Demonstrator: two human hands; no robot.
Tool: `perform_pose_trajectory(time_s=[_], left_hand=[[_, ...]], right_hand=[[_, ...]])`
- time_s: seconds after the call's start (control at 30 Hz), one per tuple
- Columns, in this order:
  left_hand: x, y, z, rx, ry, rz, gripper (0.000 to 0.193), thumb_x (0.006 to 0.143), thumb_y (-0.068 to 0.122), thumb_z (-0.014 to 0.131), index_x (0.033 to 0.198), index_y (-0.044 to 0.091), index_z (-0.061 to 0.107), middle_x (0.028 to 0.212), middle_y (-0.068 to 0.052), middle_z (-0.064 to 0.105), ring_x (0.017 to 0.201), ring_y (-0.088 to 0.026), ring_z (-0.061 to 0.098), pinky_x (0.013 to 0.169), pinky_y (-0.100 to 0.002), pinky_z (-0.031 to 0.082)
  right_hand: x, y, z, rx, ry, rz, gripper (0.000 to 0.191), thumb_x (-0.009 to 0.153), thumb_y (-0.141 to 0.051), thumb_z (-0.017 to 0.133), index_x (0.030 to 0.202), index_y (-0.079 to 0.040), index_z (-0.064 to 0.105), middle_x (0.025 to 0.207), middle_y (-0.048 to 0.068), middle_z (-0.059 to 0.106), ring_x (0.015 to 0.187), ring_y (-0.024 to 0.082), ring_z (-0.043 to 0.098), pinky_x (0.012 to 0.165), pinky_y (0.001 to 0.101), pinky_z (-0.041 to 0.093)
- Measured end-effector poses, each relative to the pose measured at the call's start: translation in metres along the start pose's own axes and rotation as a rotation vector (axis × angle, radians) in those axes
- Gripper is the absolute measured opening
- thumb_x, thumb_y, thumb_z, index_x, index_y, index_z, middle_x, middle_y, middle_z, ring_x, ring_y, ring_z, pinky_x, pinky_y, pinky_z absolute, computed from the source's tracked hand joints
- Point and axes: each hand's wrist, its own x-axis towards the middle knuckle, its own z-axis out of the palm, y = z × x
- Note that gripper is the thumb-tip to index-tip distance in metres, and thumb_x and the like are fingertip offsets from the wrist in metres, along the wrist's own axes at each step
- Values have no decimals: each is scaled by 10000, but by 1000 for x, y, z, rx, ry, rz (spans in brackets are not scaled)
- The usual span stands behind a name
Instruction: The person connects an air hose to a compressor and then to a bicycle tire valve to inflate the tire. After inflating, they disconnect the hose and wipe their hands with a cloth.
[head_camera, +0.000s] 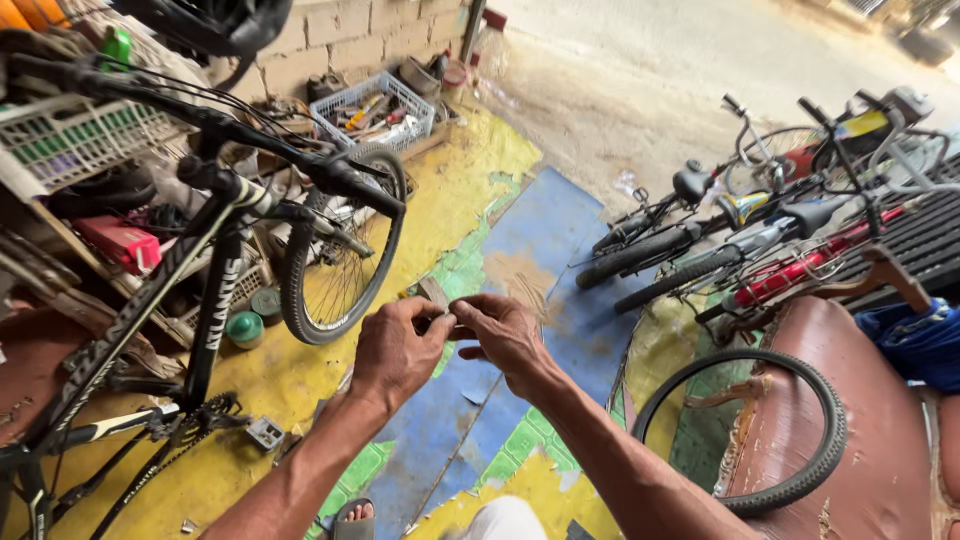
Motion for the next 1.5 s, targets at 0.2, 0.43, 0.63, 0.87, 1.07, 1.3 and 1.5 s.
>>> perform_pose_trajectory(time_s=[0.2, 0.43, 0.63, 0.87, 1.07, 1.3, 1.5], left_hand=[[54, 3, 54, 15, -13, -68, 275, 836, 308, 751, 958, 65, 792, 873, -149, 777, 794, -281, 769, 713, -381, 589], [112, 19, 129, -53, 75, -162, 238, 852, 251, 733, 933, 33, 783, 742, -123, 774, 652, -208, 750, 622, -345, 575], [143, 32, 169, -11, 176, -243, 238, 851, 252, 741, 930, 31, 780, 729, -137, 760, 628, -223, 742, 610, -362, 562], [176, 16, 189, 56, 204, -261, 233, 838, 249, 756, 924, 34, 785, 812, -179, 763, 731, -304, 755, 677, -398, 570], [205, -16, 196, 73, 180, -309, 230, 825, 260, 745, 954, 76, 796, 888, -191, 760, 845, -351, 753, 723, -416, 575], [232, -40, 207, 122, 162, -391, 265, 816, 280, 763, 985, 78, 792, 916, -191, 754, 866, -358, 745, 747, -421, 572], [270, -66, 230, -80, 157, -583, 244, 857, 254, 689, 1011, 79, 759, 856, -170, 797, 760, -325, 816, 697, -407, 607]], right_hand=[[56, 8, -54, 31, -63, 31, 402, 960, -311, 654, 1213, -1, 685, 1038, 87, 760, 938, 199, 744, 715, 334, 578], [138, 7, -135, 24, -212, -34, 364, 983, -265, 651, 1169, 44, 702, 1010, 113, 751, 889, 200, 738, 696, 334, 597], [188, -6, -172, -79, -316, -2, 368, 975, -281, 632, 1180, 16, 704, 1022, 89, 765, 899, 177, 749, 682, 320, 576], [234, -7, -186, -110, -372, 24, 386, 975, -293, 643, 1202, 14, 694, 1039, 113, 770, 924, 192, 745, 696, 328, 585], [277, 9, -179, -129, -341, -1, 405, 966, -309, 641, 1194, 21, 692, 1074, 104, 761, 921, 206, 737, 715, 341, 597], [316, 32, -177, -89, -362, 71, 373, 972, -283, 635, 1170, 25, 702, 1015, 115, 766, 853, 187, 729, 677, 332, 599], [374, 48, -180, -178, -444, 43, 349, 975, -269, 636, 1157, 18, 720, 969, 101, 763, 836, 167, 714, 660, 323, 578]])
